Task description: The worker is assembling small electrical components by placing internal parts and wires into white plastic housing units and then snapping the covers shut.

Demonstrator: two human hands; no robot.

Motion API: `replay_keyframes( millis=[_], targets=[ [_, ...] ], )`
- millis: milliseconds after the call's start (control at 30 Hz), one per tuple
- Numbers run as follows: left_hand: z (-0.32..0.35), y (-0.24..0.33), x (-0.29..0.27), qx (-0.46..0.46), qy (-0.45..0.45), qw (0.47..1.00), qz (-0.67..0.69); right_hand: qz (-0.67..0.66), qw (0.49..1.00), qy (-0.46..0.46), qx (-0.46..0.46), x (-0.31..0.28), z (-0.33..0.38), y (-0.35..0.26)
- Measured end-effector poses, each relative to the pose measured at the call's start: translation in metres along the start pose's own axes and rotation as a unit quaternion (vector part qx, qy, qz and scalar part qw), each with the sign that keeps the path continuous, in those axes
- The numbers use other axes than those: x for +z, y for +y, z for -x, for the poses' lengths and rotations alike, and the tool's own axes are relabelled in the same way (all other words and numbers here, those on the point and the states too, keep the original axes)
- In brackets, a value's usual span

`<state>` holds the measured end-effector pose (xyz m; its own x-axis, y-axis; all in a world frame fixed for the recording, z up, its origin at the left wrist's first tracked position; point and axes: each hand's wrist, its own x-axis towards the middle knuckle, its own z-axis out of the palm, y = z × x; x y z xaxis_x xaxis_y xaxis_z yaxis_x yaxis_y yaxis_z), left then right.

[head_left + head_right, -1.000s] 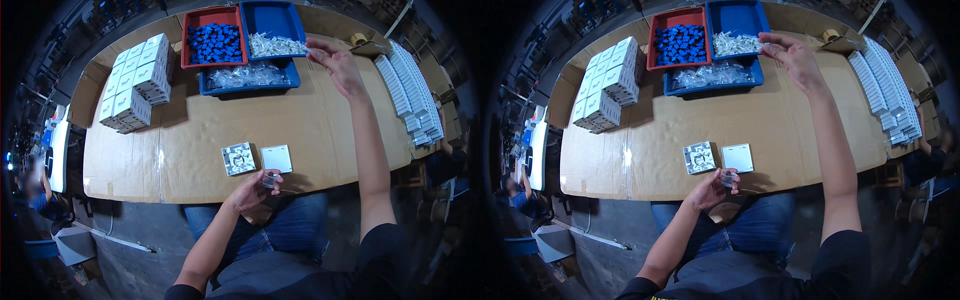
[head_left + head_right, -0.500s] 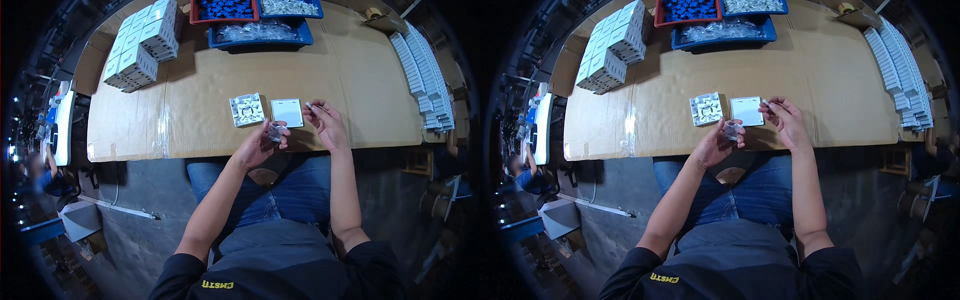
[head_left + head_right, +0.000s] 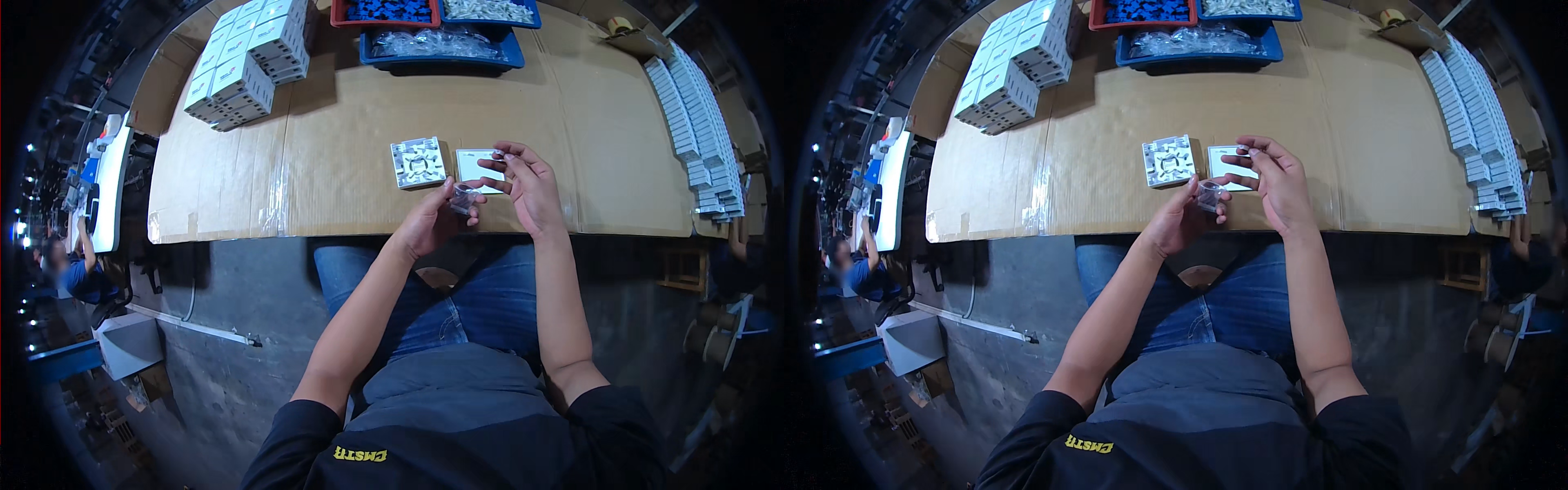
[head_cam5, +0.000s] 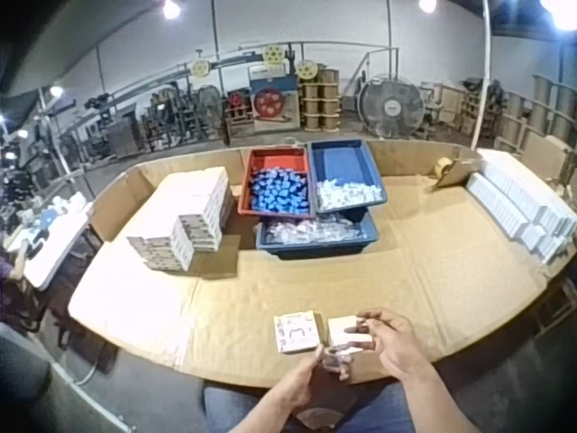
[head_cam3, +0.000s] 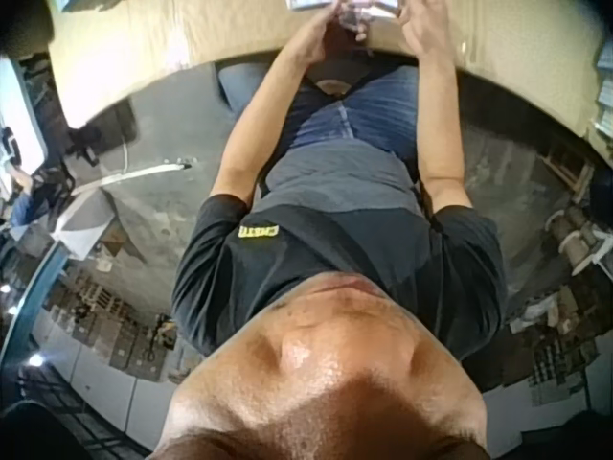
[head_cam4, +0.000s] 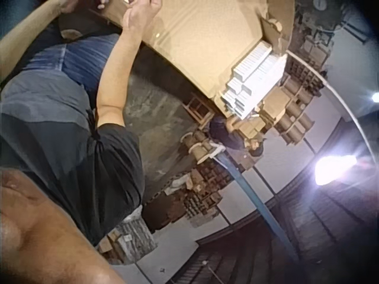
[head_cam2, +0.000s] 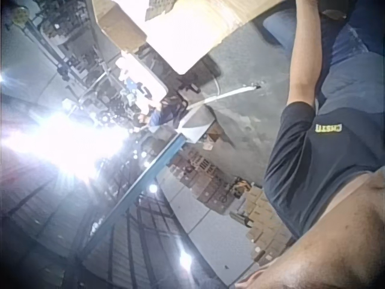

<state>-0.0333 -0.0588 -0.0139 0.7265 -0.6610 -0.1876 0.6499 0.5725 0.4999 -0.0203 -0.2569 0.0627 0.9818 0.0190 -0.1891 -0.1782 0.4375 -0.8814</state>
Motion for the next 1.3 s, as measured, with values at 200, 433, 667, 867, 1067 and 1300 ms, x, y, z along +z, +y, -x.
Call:
replay_keyframes(
  millis=[200,433,667,867,1067,1300],
  targets=[
    [0.005,-0.005,-0.002,0.000,0.010,1.000,0.014,0.064,0.997,0.020,-0.037,-0.007,0.002,0.019],
    [0.003,-0.001,-0.001,-0.003,0.007,1.000,0.003,0.101,0.994,-0.002,-0.047,-0.002,0.005,0.013],
    [0.003,-0.001,-0.001,-0.004,0.004,1.000,0.023,0.148,0.987,-0.052,-0.017,0.012,0.003,0.007],
    [0.002,-0.004,-0.006,0.003,0.000,1.000,0.008,0.248,0.962,-0.114,-0.003,0.008,0.001,0.008],
    [0.002,-0.004,-0.004,-0.002,0.021,1.000,-0.007,0.311,0.940,-0.137,0.014,0.013,0.001,-0.004],
    [0.004,-0.003,0.001,0.004,0.031,0.999,-0.026,0.320,0.921,-0.213,0.067,0.013,-0.007,-0.019]
  ],
)
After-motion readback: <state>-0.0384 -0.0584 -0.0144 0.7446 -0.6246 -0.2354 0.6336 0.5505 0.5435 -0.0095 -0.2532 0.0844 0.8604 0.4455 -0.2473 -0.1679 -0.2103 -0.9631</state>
